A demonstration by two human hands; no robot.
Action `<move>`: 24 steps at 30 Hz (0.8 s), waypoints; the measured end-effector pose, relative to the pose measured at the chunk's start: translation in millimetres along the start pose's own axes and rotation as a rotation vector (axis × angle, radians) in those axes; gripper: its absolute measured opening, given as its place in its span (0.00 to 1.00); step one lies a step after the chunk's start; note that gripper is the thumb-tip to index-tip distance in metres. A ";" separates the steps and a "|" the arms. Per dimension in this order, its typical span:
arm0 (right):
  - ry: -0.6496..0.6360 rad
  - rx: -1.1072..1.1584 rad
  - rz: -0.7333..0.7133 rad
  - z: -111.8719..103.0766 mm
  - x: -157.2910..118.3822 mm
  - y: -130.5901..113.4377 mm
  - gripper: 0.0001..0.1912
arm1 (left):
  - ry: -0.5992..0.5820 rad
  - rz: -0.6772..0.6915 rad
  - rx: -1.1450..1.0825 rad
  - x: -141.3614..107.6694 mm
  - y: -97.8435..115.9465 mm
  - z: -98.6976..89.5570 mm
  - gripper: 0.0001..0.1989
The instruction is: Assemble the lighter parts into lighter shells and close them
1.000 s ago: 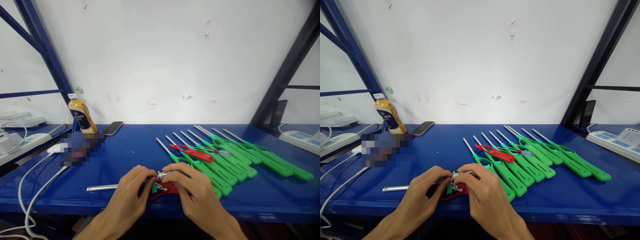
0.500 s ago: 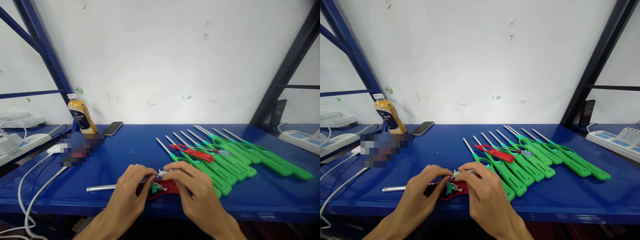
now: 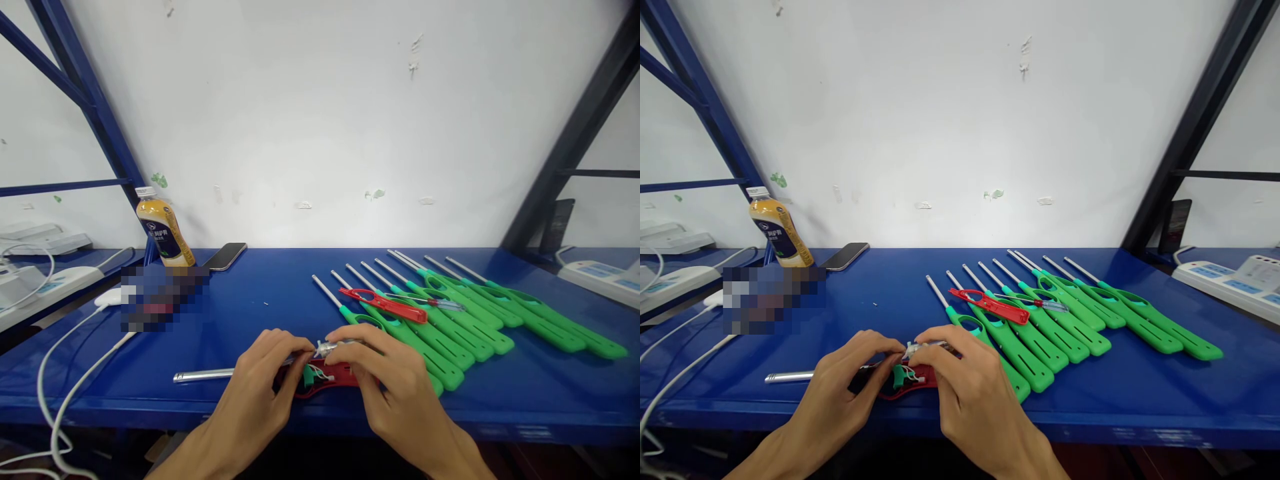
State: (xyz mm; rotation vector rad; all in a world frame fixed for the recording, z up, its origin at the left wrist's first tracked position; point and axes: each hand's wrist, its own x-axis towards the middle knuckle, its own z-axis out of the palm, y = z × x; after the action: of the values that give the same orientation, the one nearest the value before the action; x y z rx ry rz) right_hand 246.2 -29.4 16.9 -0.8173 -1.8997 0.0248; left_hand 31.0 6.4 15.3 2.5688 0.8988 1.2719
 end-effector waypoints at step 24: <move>-0.038 -0.014 0.005 -0.5 -1.4 1.6 0.20 | 0.002 0.027 0.027 -0.5 0.9 -0.2 0.08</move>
State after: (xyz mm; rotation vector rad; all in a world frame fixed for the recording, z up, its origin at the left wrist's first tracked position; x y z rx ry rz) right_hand 247.8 -29.1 15.4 -0.8357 -1.9357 0.0305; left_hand 31.1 5.3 15.4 2.6090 0.8912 1.2785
